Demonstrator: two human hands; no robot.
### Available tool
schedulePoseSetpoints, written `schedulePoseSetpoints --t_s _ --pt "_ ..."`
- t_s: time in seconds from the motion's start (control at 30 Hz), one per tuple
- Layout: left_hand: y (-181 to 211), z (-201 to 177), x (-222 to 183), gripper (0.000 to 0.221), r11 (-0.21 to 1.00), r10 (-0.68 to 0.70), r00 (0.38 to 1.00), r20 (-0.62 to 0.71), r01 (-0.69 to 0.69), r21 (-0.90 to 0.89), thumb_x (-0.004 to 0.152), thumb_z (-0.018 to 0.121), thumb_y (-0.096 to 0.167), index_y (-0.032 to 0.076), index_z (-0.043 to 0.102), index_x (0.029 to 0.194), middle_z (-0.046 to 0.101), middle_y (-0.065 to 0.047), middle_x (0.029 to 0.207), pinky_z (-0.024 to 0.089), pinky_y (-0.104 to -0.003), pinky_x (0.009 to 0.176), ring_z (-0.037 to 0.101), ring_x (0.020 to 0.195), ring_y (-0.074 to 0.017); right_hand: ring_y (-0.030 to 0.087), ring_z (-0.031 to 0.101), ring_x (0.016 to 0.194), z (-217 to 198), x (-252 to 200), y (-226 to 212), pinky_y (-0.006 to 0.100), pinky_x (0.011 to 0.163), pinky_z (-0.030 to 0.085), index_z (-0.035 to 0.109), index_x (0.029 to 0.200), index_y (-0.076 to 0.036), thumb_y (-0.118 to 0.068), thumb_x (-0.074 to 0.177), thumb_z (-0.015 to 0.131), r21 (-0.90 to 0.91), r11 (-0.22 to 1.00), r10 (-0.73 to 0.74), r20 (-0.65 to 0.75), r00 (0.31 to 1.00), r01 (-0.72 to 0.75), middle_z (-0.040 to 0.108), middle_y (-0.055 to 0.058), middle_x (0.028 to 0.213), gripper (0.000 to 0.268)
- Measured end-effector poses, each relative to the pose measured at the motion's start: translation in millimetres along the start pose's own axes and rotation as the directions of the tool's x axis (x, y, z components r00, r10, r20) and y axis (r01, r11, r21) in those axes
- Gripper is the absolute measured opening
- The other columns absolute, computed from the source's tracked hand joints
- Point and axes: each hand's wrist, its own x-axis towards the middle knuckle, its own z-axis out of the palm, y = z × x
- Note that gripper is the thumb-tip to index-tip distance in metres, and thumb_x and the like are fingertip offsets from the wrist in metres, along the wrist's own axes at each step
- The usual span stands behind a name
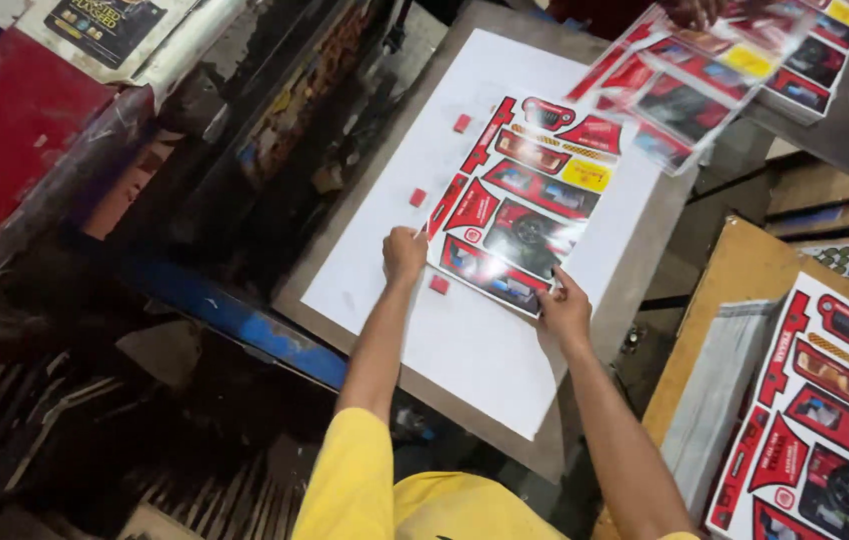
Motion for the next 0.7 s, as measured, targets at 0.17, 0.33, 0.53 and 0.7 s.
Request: schedulePoseSetpoints --t_s 0.17,0.33,0.53,0.7 --pt "1.7 -24.4 19.0 0.018 0.972 -0.236 0.965 0.112 0.233 0.034 0.078 0.072 0.021 0.004 0.072 0.076 0.075 -0.018 0.080 0.060 -0.048 0.075 0.078 0.076 -0.0357 0.016 0.068 0.071 22.4 -13.3 -10.5 0.031 0.068 0.055 0.068 0.137 -0.011 -0.012 0.087 0.073 -0.236 0.947 -0.241 -0.079 0.967 0.217 0.071 0.007 0.083 0.050" --pt "-21.5 -51.1 28.6 0.030 0.967 -0.219 0.976 -0.012 0.219 0.131 0.078 0.081 0.030 0.001 0.074 0.082 0.074 -0.022 0.086 0.058 -0.050 0.077 0.074 0.083 -0.0384 0.028 0.071 0.088 -16.2 -54.9 -50.8 0.037 0.081 0.056 0.071 0.129 -0.011 -0.014 0.085 0.074 -0.387 0.794 -0.520 -0.033 0.854 0.469 0.073 0.014 0.100 0.044" --pt "59.0 -95.2 -94.6 0.026 0.934 0.230 0.960 -0.159 -0.264 -0.241 0.087 0.073 0.024 0.001 0.076 0.100 0.075 -0.013 0.081 0.055 -0.037 0.060 0.071 0.067 -0.0268 0.033 0.064 0.112 -178.6 -121.3 0.1 0.042 0.101 0.051 0.071 0.126 -0.008 -0.017 0.088 0.071 -0.686 0.628 -0.628 -0.170 0.759 0.366 0.069 0.016 0.121 0.039" --pt "116.8 -64.3 -278.1 0.022 0.692 0.152 0.979 0.138 -0.006 -0.722 0.100 0.059 0.016 0.001 0.072 0.089 0.069 -0.003 0.069 0.045 -0.024 0.044 0.060 0.049 -0.0092 0.040 0.056 0.122 -317.6 -158.6 143.2 0.049 0.116 0.045 0.064 0.138 -0.004 -0.043 0.078 0.074 -0.913 0.406 -0.430 -0.168 0.887 0.024 0.058 0.023 0.135 0.073"
